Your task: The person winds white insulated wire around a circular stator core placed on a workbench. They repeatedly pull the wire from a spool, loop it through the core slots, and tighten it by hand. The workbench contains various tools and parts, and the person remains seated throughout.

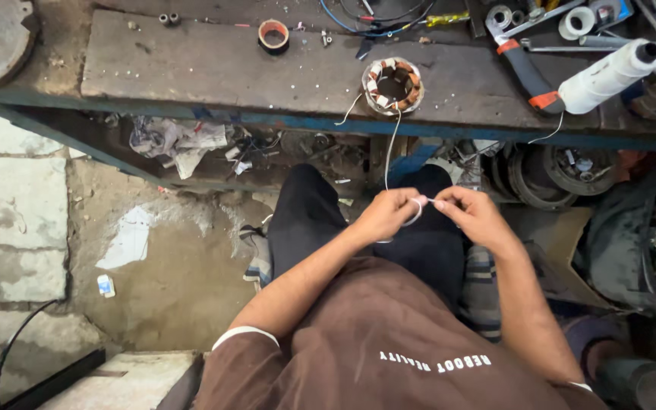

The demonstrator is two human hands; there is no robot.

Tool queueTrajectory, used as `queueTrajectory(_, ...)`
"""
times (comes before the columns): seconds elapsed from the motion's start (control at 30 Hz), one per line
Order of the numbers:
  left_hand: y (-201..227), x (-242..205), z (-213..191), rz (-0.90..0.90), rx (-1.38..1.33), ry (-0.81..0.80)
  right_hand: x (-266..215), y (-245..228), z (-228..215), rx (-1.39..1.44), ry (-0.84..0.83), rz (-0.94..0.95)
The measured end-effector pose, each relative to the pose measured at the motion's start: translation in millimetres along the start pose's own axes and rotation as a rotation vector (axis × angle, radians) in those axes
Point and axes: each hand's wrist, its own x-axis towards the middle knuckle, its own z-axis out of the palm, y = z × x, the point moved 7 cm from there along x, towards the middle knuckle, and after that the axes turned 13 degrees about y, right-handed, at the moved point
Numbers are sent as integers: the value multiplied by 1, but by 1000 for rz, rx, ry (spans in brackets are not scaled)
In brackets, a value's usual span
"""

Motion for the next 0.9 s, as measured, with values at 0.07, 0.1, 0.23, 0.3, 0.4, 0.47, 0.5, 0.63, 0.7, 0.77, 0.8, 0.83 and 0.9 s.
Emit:
queueTrajectory(0.07,6,5,-4,-5,-65,56,0,23,-12,-62,27,81)
queueTrajectory(0.1,8,6,-4,-8,-97,79,-2,35,-20,-93,45,125)
queueTrajectory(0.23,25,11,2,38,-115,88,7,70,-39,-163,237,-20)
queueTrajectory(0.3,32,7,12,42,-94,38,7,101,-46,-314,330,50)
queueTrajectory(0.4,44,0,26,193,39,14,12,130,-47,-349,366,-65)
queueTrajectory(0.47,45,-1,36,179,22,-13,17,139,-46,-479,412,-190)
queueTrajectory(0.5,43,-3,40,172,13,-25,18,141,-48,-544,433,-252)
queueTrajectory(0.63,32,-1,18,144,-135,117,24,163,-75,-293,530,-39)
queueTrajectory(0.7,13,6,-15,-2,-196,261,16,166,-95,-86,576,-6)
queueTrajectory(0.77,13,7,-62,140,-302,464,11,167,-100,215,551,52)
queueTrajectory(0.8,9,5,-85,123,-285,539,5,163,-103,297,505,49)
queueTrajectory(0.83,5,0,-107,103,-269,617,0,157,-105,376,455,48)
queueTrajectory(0.9,0,-13,-147,87,-248,760,-10,141,-99,356,322,80)
